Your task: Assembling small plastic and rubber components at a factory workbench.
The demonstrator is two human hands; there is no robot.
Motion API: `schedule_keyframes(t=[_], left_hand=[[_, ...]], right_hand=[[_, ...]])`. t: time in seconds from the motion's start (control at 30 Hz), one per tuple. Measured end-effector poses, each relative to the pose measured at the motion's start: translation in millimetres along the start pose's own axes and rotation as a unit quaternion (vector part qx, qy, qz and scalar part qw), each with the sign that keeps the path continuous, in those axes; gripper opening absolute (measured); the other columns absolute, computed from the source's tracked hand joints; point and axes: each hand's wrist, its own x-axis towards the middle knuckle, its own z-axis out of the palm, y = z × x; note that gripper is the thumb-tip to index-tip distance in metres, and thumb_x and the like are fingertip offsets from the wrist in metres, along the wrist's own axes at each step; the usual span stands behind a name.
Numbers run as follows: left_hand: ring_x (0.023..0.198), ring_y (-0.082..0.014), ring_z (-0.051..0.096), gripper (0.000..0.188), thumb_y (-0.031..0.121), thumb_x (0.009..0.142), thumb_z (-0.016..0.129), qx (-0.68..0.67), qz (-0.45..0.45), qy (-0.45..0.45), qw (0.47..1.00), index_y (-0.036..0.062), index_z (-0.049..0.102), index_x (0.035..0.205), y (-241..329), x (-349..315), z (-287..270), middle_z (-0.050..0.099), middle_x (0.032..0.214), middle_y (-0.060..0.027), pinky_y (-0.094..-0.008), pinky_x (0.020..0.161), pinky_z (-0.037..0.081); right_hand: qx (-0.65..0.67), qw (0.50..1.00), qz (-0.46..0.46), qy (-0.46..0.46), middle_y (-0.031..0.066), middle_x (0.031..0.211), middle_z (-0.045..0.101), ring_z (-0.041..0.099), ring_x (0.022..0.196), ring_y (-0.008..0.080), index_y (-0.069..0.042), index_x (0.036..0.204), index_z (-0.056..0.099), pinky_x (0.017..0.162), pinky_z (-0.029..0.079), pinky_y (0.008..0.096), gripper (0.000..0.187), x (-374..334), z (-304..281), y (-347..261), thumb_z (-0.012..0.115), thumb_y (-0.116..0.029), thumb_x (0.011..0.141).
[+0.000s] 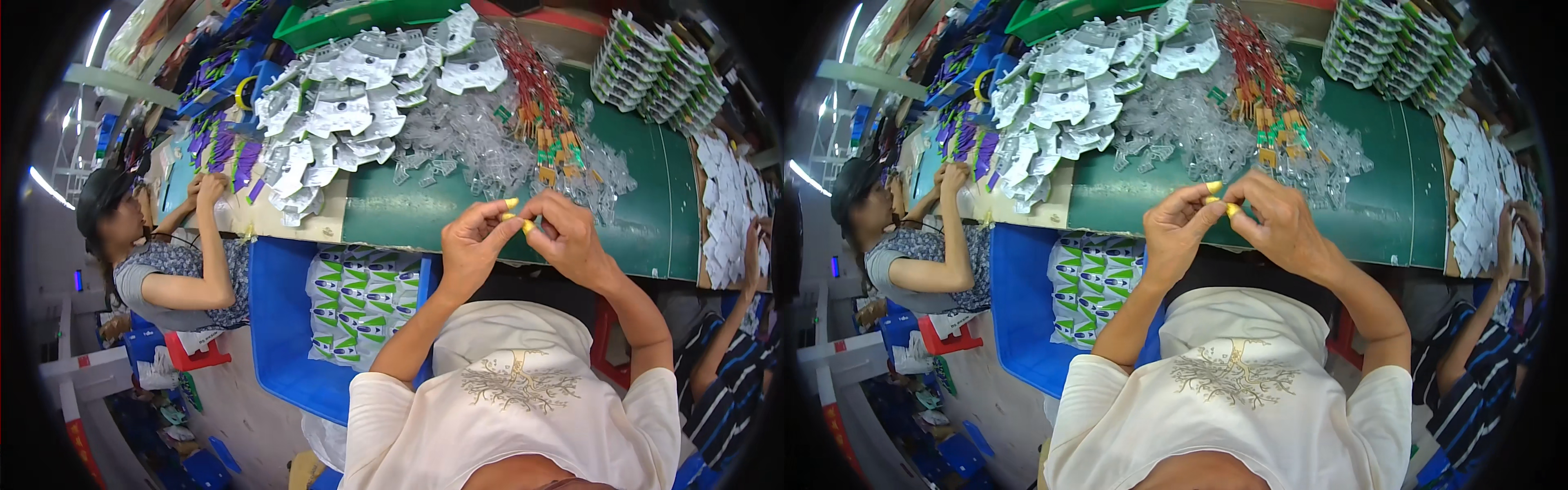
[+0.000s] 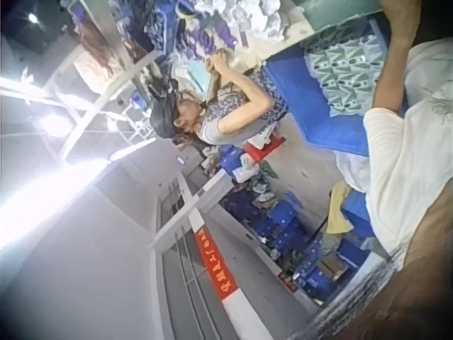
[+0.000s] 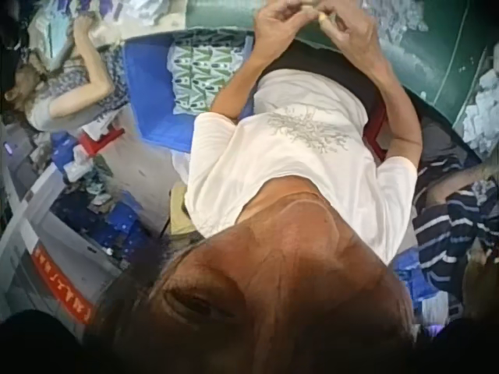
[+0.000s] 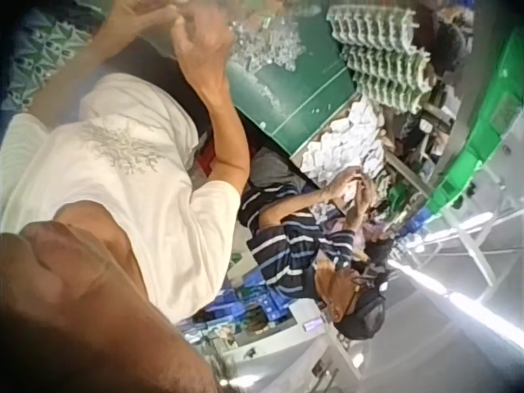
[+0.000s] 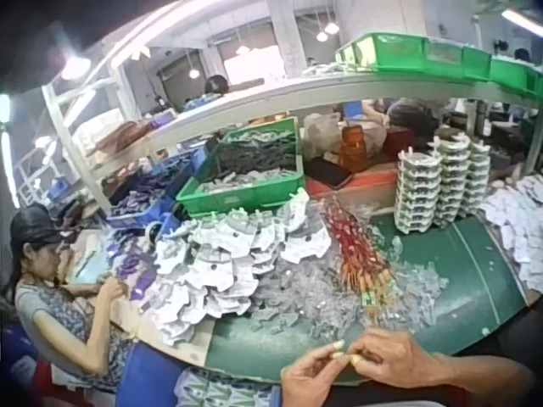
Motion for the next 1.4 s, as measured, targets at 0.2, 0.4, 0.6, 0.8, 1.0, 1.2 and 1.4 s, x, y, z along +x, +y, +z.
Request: schedule_keyframes(t=[0.2, 0.4, 0.6, 0.8, 1.0, 1.2, 1.4], left_hand=[[0.08, -0.0112, 0.066, 0.028, 0.004, 0.088, 0.072, 0.039, -0.079, -0.078, 0.993, -0.0028, 0.068, 0.115, -5, 0, -16, 0.067, 0.095, -0.0065, -0.0238, 0.072, 0.055], [0.079, -0.0114, 0.067, 0.034, 0.014, 0.091, 0.07, -0.171, -0.372, -0.17, 0.897, 0.0045, 0.057, 0.121, -5, 50, -18, 0.068, 0.096, -0.0036, -0.0251, 0.071, 0.057], [0.087, -0.0244, 0.063, 0.045, 0.011, 0.077, 0.075, 0.452, 0.253, -0.087, 0.851, 0.0039, 0.058, 0.118, 22, 168, -3, 0.068, 0.094, -0.0081, -0.0389, 0.076, 0.05], [0.099, -0.0341, 0.061, 0.041, 0.022, 0.07, 0.071, 0.685, 0.312, 0.083, 0.653, 0.0053, 0.067, 0.107, 16, 273, -13, 0.069, 0.102, -0.0153, -0.0476, 0.086, 0.045], [0.089, -0.0354, 0.063, 0.028, 0.006, 0.074, 0.07, 0.53, 0.416, -0.003, 0.739, 0.0027, 0.064, 0.101, 33, 208, -6, 0.067, 0.095, -0.0159, -0.0449, 0.08, 0.048], [0.095, -0.0349, 0.063, 0.038, -0.002, 0.065, 0.073, 0.511, 0.37, -0.138, 0.764, 0.0036, 0.064, 0.102, 10, 18, -31, 0.066, 0.1, -0.0148, -0.045, 0.086, 0.05], [0.116, -0.0307, 0.055, 0.035, 0.008, 0.068, 0.077, 0.602, 0.287, -0.137, 0.733, 0.0077, 0.066, 0.102, -27, -48, -46, 0.059, 0.114, -0.0114, -0.0489, 0.102, 0.04]], right_hand=[[0.105, 0.994, 0.029, -0.029, 0.0069, 0.082, 0.064, 0.056, 0.065, 0.0121, 0.0, 0.092, 0.069, 0.056, 0.043, 0.0265, 0.009, -7, -1, 18, 0.067, 0.0, 0.083], [0.215, 0.972, 0.098, -0.007, 0.002, 0.087, 0.065, 0.055, 0.076, 0.0049, 0.001, 0.096, 0.071, 0.066, 0.044, 0.0206, 0.01, -5, -5, 42, 0.07, -0.001, 0.086], [0.252, 0.944, 0.189, 0.097, -0.0069, 0.085, 0.056, 0.046, 0.068, -0.0022, -0.002, 0.099, 0.063, 0.059, 0.037, 0.0159, 0.007, -11, -40, 58, 0.062, -0.002, 0.091], [0.251, 0.94, 0.222, 0.054, -0.0084, 0.077, 0.055, 0.044, 0.064, -0.0027, -0.001, 0.098, 0.063, 0.055, 0.033, 0.0149, 0.008, -21, -24, 44, 0.063, -0.002, 0.09], [0.2, 0.949, 0.235, 0.061, -0.009, 0.076, 0.054, 0.042, 0.061, -0.0037, -0.001, 0.097, 0.064, 0.053, 0.03, 0.0158, 0.007, -36, -39, 52, 0.063, -0.002, 0.09], [0.191, 0.946, 0.257, 0.042, -0.0072, 0.076, 0.053, 0.04, 0.059, -0.0015, 0.0, 0.097, 0.063, 0.053, 0.031, 0.0188, 0.008, -45, -42, 58, 0.063, -0.001, 0.089], [0.007, 0.997, 0.029, -0.072, 0.0113, 0.086, 0.059, 0.06, 0.071, 0.0292, -0.002, 0.095, 0.06, 0.06, 0.047, 0.0394, 0.013, -27, 2, 30, 0.065, -0.004, 0.083]])
